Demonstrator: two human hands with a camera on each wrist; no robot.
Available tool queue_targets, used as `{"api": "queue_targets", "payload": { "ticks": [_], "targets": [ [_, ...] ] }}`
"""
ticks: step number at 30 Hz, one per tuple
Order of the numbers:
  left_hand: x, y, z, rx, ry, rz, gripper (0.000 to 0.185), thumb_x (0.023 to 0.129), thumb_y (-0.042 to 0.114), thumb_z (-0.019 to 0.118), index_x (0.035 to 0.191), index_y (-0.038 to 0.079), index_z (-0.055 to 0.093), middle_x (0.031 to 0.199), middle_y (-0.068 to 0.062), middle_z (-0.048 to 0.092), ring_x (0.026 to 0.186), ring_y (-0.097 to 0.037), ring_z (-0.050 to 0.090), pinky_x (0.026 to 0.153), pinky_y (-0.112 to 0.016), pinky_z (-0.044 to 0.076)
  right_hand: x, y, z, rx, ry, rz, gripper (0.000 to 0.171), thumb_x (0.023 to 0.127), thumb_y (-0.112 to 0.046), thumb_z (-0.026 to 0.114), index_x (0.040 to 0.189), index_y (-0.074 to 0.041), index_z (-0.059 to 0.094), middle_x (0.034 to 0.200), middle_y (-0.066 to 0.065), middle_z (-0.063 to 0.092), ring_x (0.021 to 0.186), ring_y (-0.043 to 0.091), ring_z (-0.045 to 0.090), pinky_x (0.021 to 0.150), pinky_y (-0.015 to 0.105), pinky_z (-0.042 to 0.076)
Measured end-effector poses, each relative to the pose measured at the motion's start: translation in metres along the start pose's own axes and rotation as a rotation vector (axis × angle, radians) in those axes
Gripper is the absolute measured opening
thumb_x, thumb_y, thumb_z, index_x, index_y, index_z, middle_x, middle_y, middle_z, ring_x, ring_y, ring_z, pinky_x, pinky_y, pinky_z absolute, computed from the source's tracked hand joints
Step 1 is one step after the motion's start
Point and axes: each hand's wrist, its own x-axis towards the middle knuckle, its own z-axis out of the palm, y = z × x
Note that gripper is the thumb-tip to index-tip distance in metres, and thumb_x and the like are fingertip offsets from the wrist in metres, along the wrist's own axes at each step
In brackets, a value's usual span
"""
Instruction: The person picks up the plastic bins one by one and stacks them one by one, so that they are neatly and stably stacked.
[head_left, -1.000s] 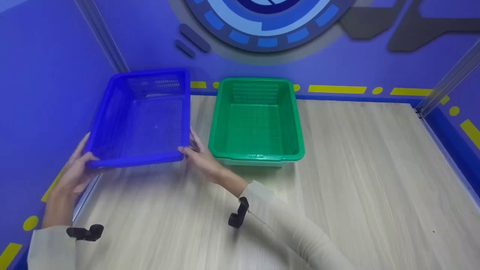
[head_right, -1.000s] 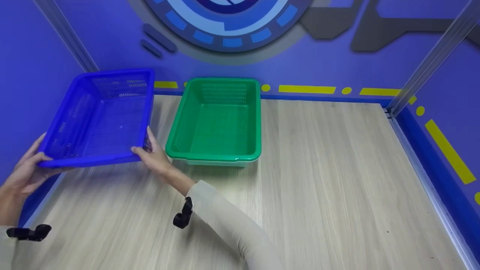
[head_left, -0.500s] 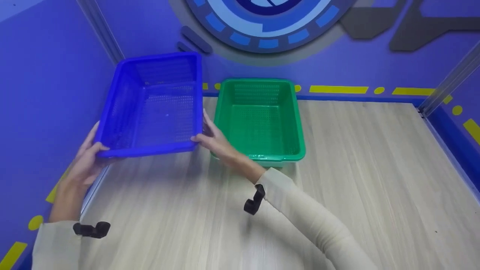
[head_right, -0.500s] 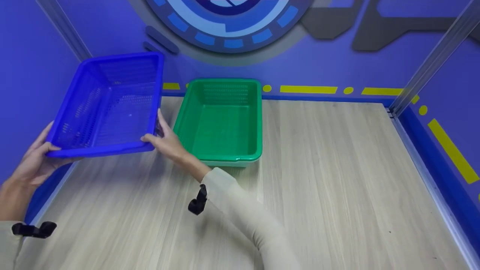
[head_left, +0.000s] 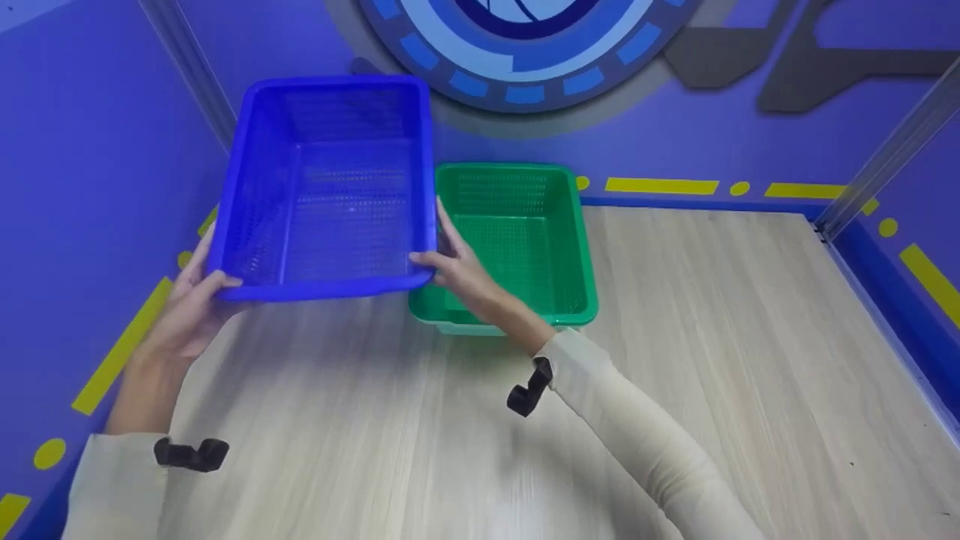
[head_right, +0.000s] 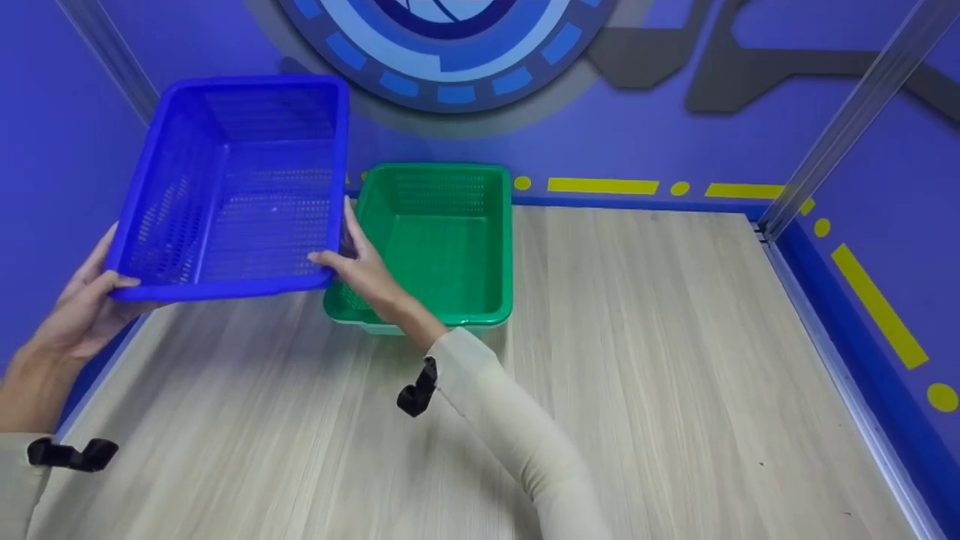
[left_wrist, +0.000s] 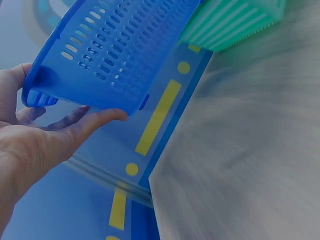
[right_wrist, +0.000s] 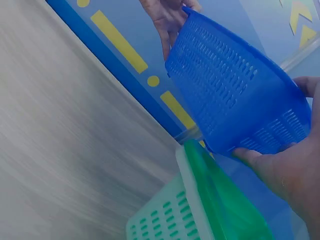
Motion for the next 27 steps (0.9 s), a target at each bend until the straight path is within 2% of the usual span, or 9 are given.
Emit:
{"api": "queue_targets", "payload": {
  "ticks": [3,9,15,21,27],
  "targets": [
    [0.005,0.001,0.008,0.019,0.004,-0.003,0.084,0.100,-0.014,0.034,0.165,0.034,0.013,0.153,-0.010,0.037,0.108,-0.022,0.070,0.089,-0.035,0.061,-0.002,-0.006,-0.009,0.028,-0.002,-0.013,0.097,0.095,-0.001,0.059,0.165,-0.038,0.002,0.167,0.021,0.023,0.147,0.048,0.037,0.107,0.052,0.051],
    [0.016,0.002,0.022,0.133,0.057,-0.051,0.083,0.102,-0.007,0.044,0.164,0.038,0.013,0.147,-0.008,0.040,0.103,-0.017,0.069,0.088,-0.031,0.059,-0.009,-0.018,-0.028,0.030,0.002,-0.030,0.096,0.093,-0.004,0.065,0.164,-0.038,0.011,0.164,0.022,0.031,0.146,0.048,0.039,0.106,0.051,0.052],
    [0.026,-0.009,0.032,0.190,0.041,-0.064,0.082,0.103,0.000,0.050,0.164,0.040,0.013,0.152,-0.008,0.043,0.112,-0.019,0.065,0.095,-0.030,0.056,-0.020,-0.022,-0.047,-0.008,0.025,-0.040,0.093,0.093,-0.007,0.064,0.164,-0.038,0.013,0.164,0.015,0.034,0.147,0.046,0.039,0.106,0.053,0.052],
    [0.032,-0.016,0.042,0.244,0.004,-0.041,0.080,0.104,0.006,0.053,0.164,0.041,0.013,0.164,-0.010,0.029,0.125,-0.023,0.058,0.099,-0.030,0.054,-0.030,-0.026,-0.059,-0.047,0.032,-0.059,0.093,0.094,-0.006,0.062,0.165,-0.036,0.009,0.164,0.013,0.034,0.146,0.039,0.043,0.106,0.053,0.052],
    [0.037,-0.018,0.050,0.249,-0.032,-0.045,0.081,0.104,0.006,0.054,0.164,0.042,0.012,0.171,-0.006,0.012,0.136,-0.029,0.047,0.101,-0.029,0.053,-0.038,-0.034,-0.069,-0.060,0.034,-0.066,0.093,0.093,-0.007,0.063,0.165,-0.036,0.010,0.165,0.013,0.033,0.146,0.039,0.044,0.107,0.055,0.050]
  ]
}}
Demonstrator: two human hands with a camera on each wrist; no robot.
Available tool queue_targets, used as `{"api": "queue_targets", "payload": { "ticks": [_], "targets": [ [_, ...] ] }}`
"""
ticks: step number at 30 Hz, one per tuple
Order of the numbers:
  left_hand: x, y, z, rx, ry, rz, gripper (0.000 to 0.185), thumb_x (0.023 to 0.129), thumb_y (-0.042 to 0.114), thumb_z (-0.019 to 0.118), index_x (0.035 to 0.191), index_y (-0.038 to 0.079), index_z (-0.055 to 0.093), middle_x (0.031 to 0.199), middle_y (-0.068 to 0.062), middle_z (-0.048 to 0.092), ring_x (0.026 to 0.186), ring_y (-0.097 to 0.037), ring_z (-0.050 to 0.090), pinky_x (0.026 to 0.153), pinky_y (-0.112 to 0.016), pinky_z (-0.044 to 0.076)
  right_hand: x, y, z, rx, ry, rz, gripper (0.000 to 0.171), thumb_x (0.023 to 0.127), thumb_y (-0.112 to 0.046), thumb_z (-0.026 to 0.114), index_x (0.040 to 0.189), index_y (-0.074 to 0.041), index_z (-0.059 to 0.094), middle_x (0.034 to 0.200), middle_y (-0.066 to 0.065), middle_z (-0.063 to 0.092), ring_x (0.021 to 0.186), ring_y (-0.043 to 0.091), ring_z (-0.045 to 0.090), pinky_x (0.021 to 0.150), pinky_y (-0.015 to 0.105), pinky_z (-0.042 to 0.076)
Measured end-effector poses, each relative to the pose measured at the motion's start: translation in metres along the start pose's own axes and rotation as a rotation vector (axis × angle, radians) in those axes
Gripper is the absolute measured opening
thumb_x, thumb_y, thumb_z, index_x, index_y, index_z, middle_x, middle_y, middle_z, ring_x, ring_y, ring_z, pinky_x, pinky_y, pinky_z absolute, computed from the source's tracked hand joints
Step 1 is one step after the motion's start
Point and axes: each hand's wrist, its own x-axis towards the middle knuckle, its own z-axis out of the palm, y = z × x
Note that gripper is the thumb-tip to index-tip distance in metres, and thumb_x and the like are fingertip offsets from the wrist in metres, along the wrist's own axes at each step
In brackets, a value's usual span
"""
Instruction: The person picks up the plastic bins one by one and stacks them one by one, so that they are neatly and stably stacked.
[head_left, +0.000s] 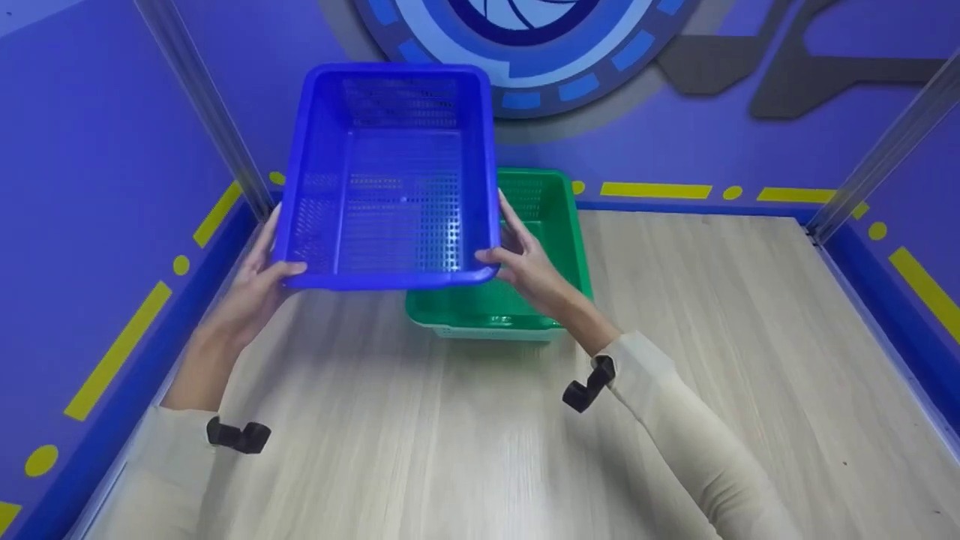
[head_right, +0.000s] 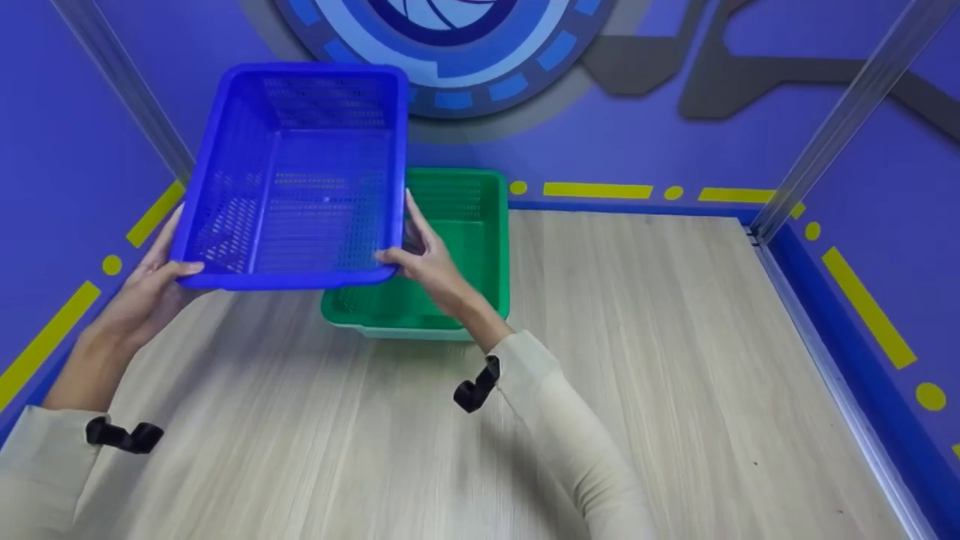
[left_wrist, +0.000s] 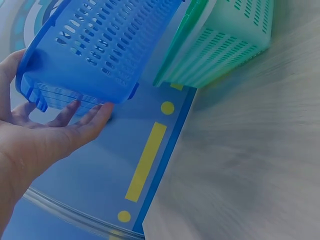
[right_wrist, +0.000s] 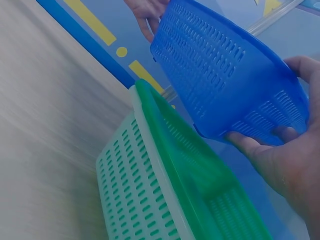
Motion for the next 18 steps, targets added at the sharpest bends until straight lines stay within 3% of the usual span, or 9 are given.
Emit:
{"api": "queue_targets", "payload": {
  "ticks": [3,10,18],
  "targets": [
    [0.004,-0.003,0.005,-0.008,-0.008,-0.006,0.083,0.104,0.006,0.054,0.163,0.043,0.010,0.173,-0.002,0.005,0.137,-0.029,0.045,0.102,-0.028,0.053,-0.004,-0.004,-0.007,-0.019,0.007,0.007,0.093,0.094,-0.007,0.063,0.165,-0.036,0.011,0.165,0.012,0.033,0.146,0.038,0.043,0.108,0.054,0.050],
    [0.008,-0.006,0.015,-0.014,-0.028,-0.044,0.085,0.104,0.011,0.057,0.164,0.040,0.004,0.169,-0.010,0.017,0.141,-0.027,0.045,0.108,-0.025,0.050,-0.013,-0.010,-0.018,-0.039,0.026,0.016,0.092,0.094,-0.007,0.063,0.164,-0.038,0.013,0.164,0.012,0.035,0.145,0.036,0.045,0.108,0.053,0.050],
    [0.015,-0.010,0.023,-0.015,-0.059,-0.052,0.086,0.103,0.010,0.058,0.164,0.040,0.006,0.170,-0.008,0.015,0.147,-0.031,0.037,0.110,-0.026,0.048,-0.022,-0.012,-0.029,-0.066,0.042,0.029,0.093,0.095,-0.009,0.065,0.164,-0.039,0.011,0.167,0.007,0.030,0.148,0.035,0.041,0.108,0.052,0.050]
  ]
}}
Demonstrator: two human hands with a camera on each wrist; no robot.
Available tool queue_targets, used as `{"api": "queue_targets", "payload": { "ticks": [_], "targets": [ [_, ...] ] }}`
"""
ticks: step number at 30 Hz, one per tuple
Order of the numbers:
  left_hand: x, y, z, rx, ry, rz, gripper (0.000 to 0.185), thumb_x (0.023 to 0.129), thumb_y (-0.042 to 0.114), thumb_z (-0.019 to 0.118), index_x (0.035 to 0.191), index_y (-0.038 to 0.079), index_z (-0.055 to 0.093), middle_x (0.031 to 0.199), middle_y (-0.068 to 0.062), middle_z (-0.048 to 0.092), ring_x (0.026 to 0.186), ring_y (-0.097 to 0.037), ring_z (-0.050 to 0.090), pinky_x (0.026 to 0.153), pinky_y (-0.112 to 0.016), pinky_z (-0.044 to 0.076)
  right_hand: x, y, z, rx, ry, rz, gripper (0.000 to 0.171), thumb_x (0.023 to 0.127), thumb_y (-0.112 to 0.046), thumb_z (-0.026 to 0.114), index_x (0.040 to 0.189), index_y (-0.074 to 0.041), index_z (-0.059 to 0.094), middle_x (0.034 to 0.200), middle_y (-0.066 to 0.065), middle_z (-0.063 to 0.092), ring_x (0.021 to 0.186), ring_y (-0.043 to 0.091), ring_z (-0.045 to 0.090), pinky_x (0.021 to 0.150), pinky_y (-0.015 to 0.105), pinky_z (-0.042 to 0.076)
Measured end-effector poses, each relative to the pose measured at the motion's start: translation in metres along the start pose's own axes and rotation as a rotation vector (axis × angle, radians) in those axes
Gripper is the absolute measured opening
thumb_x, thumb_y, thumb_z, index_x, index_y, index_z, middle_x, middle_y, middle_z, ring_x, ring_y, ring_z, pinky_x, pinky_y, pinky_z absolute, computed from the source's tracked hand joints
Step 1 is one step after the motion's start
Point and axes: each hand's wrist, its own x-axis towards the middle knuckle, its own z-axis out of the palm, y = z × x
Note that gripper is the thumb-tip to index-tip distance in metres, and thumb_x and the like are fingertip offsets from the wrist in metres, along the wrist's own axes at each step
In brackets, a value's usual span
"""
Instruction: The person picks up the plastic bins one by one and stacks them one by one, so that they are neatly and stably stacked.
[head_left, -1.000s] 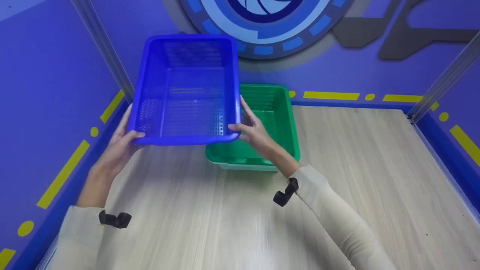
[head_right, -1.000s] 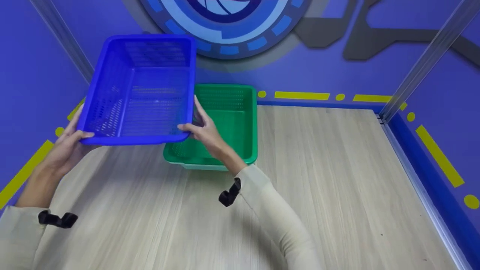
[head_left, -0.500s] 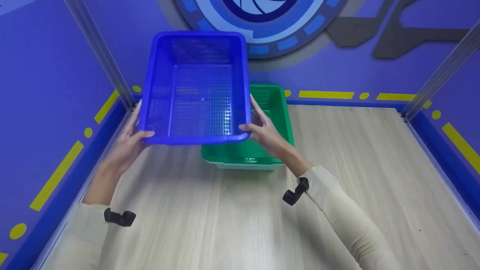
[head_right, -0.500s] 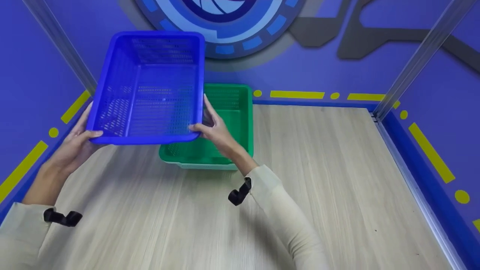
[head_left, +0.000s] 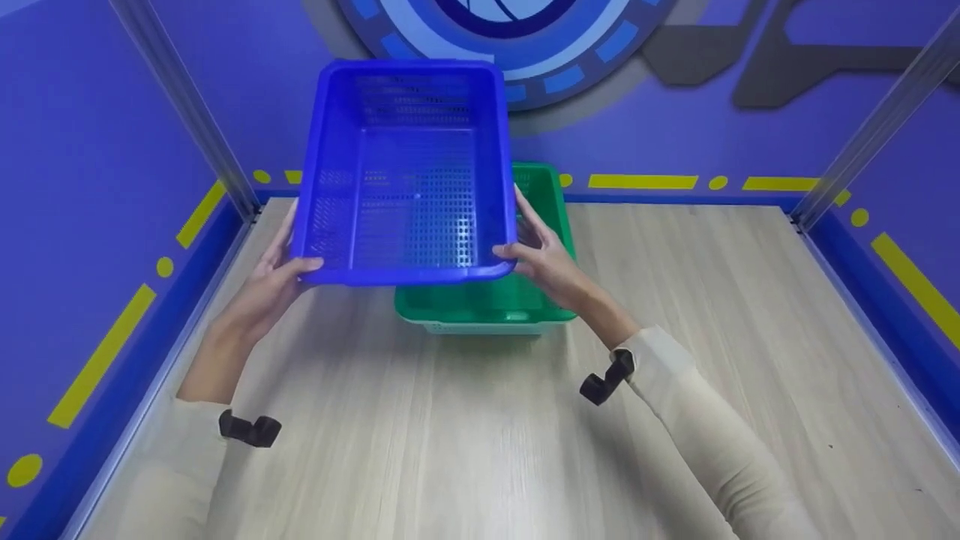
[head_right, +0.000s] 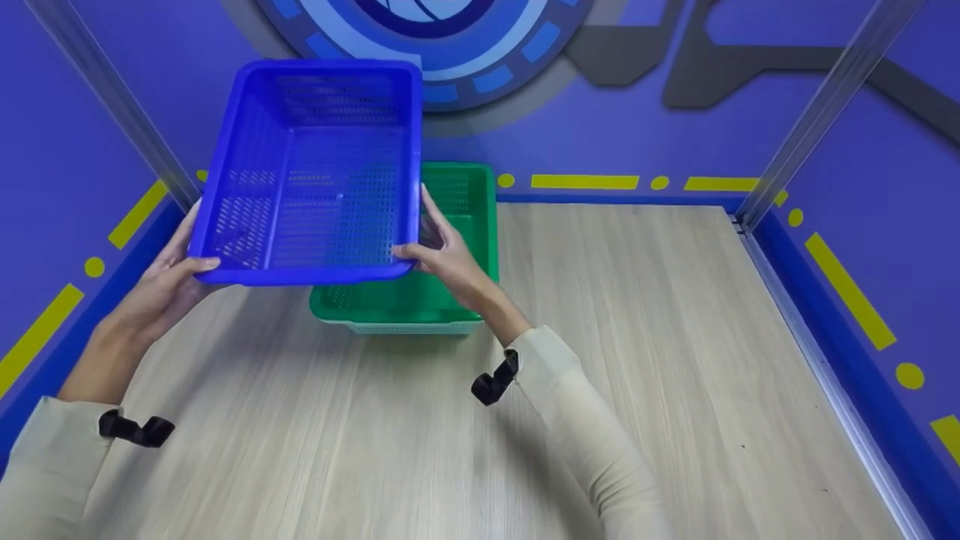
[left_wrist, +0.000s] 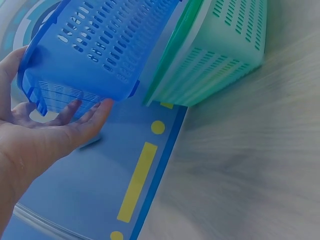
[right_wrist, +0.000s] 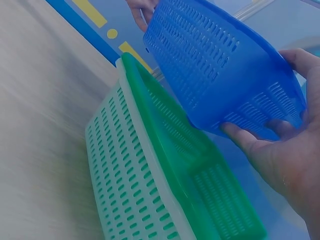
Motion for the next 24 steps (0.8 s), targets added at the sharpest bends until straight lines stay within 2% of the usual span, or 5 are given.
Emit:
{"api": "queue_targets", "payload": {
  "ticks": [3,10,14,21,24],
  "targets": [
    [0.001,-0.001,0.002,-0.001,0.006,-0.010,0.085,0.103,0.010,0.058,0.164,0.042,0.007,0.170,-0.006,0.016,0.147,-0.031,0.036,0.109,-0.026,0.048,-0.002,0.000,-0.002,-0.001,-0.006,0.002,0.093,0.096,-0.010,0.066,0.164,-0.040,0.011,0.168,0.006,0.028,0.149,0.034,0.041,0.108,0.051,0.050],
    [0.007,-0.002,0.007,0.015,-0.010,-0.025,0.085,0.103,0.012,0.058,0.163,0.045,0.008,0.171,-0.003,0.013,0.147,-0.030,0.035,0.109,-0.028,0.047,-0.006,-0.002,-0.008,0.030,-0.004,-0.013,0.092,0.095,-0.004,0.062,0.165,-0.036,0.011,0.167,0.014,0.028,0.149,0.041,0.037,0.107,0.055,0.050],
    [0.008,-0.001,0.009,0.030,-0.005,-0.027,0.085,0.103,0.014,0.060,0.163,0.045,0.009,0.171,-0.002,0.014,0.147,-0.030,0.035,0.110,-0.028,0.047,-0.007,-0.005,-0.011,0.030,-0.013,-0.013,0.092,0.095,-0.004,0.061,0.165,-0.036,0.011,0.167,0.015,0.026,0.150,0.041,0.035,0.108,0.057,0.049],
    [0.013,-0.004,0.014,0.050,-0.021,-0.044,0.084,0.103,0.017,0.059,0.163,0.046,0.008,0.173,0.001,0.004,0.151,-0.029,0.028,0.124,-0.043,0.034,-0.012,-0.007,-0.019,0.037,0.004,0.003,0.091,0.095,-0.003,0.060,0.165,-0.035,0.011,0.168,0.012,0.026,0.151,0.041,0.034,0.107,0.056,0.049],
    [0.016,-0.006,0.016,0.048,-0.020,-0.051,0.084,0.103,0.017,0.060,0.163,0.046,0.007,0.173,0.002,0.003,0.151,-0.029,0.028,0.126,-0.048,0.030,-0.014,-0.007,-0.023,0.041,0.005,0.004,0.091,0.096,-0.002,0.060,0.165,-0.035,0.011,0.168,0.012,0.026,0.152,0.041,0.033,0.107,0.054,0.050]
  ]
}}
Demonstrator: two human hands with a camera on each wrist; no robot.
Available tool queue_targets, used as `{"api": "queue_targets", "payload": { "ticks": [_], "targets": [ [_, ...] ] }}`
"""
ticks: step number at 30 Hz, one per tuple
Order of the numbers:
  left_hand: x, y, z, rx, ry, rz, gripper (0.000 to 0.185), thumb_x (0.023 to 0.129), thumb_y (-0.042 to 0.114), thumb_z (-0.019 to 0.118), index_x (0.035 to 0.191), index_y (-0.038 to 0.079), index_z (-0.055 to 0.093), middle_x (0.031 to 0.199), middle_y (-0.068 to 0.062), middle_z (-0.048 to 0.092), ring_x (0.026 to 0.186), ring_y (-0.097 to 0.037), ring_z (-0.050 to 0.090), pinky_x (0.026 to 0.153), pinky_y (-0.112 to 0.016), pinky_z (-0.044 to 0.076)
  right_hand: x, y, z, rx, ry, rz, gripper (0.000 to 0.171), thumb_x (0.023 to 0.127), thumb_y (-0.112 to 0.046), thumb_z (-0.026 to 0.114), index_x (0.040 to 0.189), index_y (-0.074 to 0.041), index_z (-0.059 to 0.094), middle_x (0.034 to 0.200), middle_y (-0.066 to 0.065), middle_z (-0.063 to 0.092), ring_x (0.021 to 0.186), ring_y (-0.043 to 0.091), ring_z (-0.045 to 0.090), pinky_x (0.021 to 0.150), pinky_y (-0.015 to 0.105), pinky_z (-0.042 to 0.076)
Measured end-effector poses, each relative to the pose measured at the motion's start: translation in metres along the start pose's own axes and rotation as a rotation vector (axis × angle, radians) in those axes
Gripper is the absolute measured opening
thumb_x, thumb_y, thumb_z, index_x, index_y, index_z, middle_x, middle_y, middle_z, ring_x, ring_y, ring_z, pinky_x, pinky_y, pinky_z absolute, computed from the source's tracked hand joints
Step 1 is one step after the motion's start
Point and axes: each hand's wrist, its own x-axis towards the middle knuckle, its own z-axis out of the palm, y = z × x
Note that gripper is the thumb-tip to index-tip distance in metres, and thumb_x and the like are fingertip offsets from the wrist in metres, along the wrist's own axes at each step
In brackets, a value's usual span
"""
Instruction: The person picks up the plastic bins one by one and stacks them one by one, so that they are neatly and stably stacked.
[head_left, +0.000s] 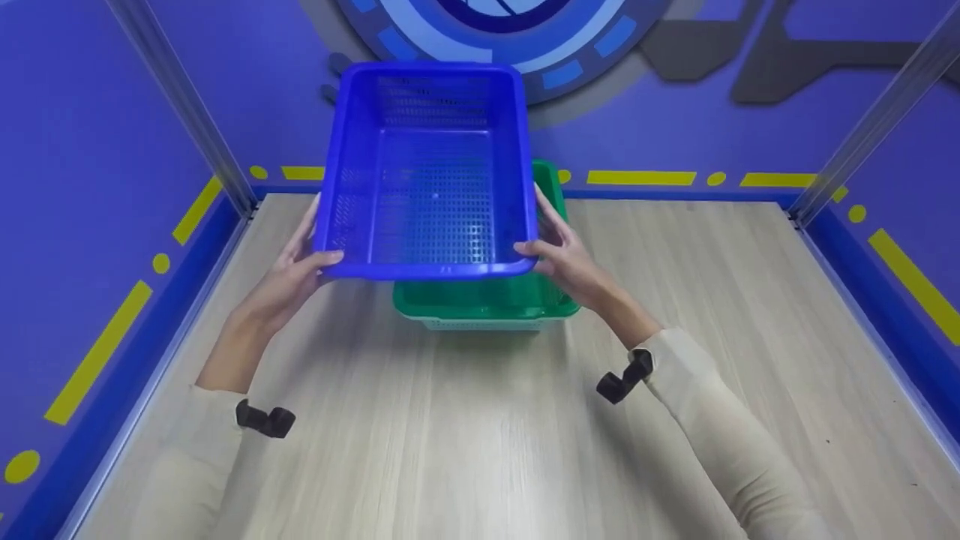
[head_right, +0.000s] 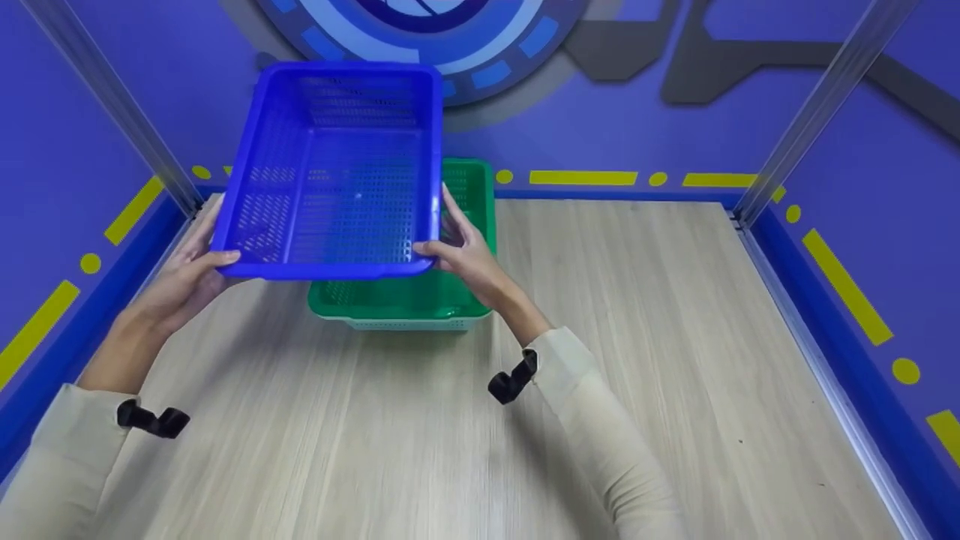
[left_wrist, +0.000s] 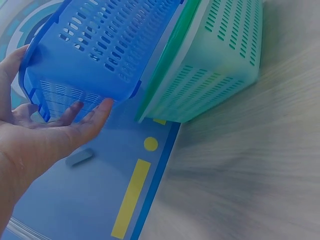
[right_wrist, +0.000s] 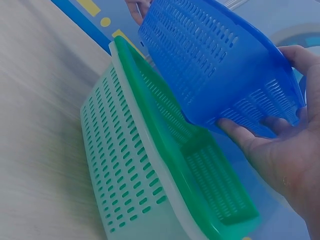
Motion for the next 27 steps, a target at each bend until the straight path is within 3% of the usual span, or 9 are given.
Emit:
{"api": "queue_targets", "payload": {
  "ticks": [9,15,27],
  "targets": [
    [0.009,0.000,0.008,0.001,-0.019,0.011,0.082,0.103,0.018,0.060,0.162,0.048,0.011,0.172,0.002,0.010,0.152,-0.030,0.028,0.126,-0.053,0.028,-0.006,-0.005,-0.008,-0.049,0.029,0.002,0.089,0.096,-0.007,0.061,0.165,-0.037,0.013,0.168,0.005,0.027,0.150,0.036,0.037,0.107,0.051,0.051],
    [0.012,0.000,0.014,-0.003,-0.034,0.017,0.083,0.103,0.020,0.061,0.162,0.047,0.010,0.172,0.000,0.012,0.153,-0.030,0.027,0.126,-0.055,0.026,-0.011,-0.009,-0.012,-0.037,0.026,-0.002,0.090,0.096,-0.004,0.058,0.165,-0.037,0.011,0.168,0.009,0.027,0.150,0.038,0.037,0.105,0.048,0.053],
    [0.016,-0.007,0.029,0.020,-0.064,0.007,0.087,0.102,0.020,0.062,0.163,0.042,0.004,0.170,-0.003,0.015,0.153,-0.031,0.031,0.124,-0.054,0.031,-0.022,-0.012,-0.028,-0.063,0.033,0.000,0.083,0.098,-0.006,0.055,0.165,-0.036,0.014,0.171,0.006,0.021,0.151,0.037,0.035,0.102,0.042,0.056]
  ]
}}
